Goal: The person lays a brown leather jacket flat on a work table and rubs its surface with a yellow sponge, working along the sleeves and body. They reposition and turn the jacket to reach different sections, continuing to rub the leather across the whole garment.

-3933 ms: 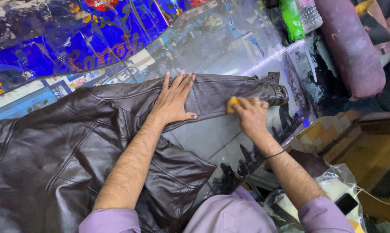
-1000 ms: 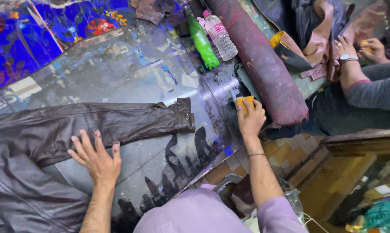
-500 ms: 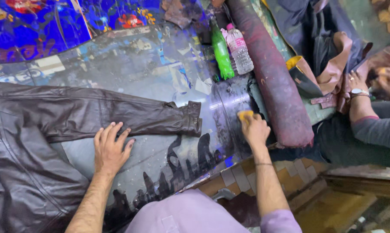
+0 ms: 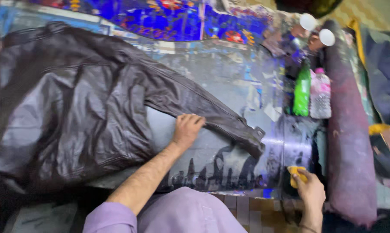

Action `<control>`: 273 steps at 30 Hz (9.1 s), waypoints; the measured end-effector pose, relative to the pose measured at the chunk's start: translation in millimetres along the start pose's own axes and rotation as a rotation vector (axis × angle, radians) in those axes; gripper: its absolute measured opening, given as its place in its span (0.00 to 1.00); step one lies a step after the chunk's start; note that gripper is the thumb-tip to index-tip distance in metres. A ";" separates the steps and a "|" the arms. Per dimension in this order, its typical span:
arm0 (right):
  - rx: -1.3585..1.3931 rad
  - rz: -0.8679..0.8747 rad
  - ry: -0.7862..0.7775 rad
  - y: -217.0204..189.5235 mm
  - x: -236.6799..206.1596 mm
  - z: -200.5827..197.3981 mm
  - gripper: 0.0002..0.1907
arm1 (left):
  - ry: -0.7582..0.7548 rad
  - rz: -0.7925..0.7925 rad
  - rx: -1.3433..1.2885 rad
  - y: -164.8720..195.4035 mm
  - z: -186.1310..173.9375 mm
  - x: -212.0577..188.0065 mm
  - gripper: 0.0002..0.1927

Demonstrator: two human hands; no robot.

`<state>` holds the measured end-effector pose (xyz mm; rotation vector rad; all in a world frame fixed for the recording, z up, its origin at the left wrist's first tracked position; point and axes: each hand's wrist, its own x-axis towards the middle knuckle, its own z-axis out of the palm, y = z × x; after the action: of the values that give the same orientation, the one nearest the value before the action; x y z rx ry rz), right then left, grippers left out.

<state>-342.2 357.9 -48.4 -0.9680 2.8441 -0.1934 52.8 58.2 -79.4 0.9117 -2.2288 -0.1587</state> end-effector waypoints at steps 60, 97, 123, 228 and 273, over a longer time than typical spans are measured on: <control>0.010 -0.659 0.525 -452.7 -116.9 78.4 0.14 | -0.754 0.471 -0.270 -183.8 -83.9 84.7 0.68; 0.044 -0.741 0.460 -457.4 -122.0 77.5 0.17 | -0.816 0.518 -0.265 -192.6 -93.7 97.8 0.71; 0.226 -0.381 0.437 -549.2 -98.5 59.5 0.12 | -0.480 0.360 -0.371 -221.9 -101.8 106.0 0.65; -0.065 -1.565 0.416 -546.7 -32.2 35.8 0.17 | -0.359 -0.265 0.071 -168.3 -167.0 57.3 0.50; -0.220 -0.949 0.123 -441.8 -118.7 49.2 0.14 | -0.566 0.022 -0.105 -192.4 -167.0 28.9 0.21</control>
<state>22.7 79.6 -15.0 -2.3400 2.2753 -0.0191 257.1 -79.3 -8.4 0.8582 -2.7112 -0.5792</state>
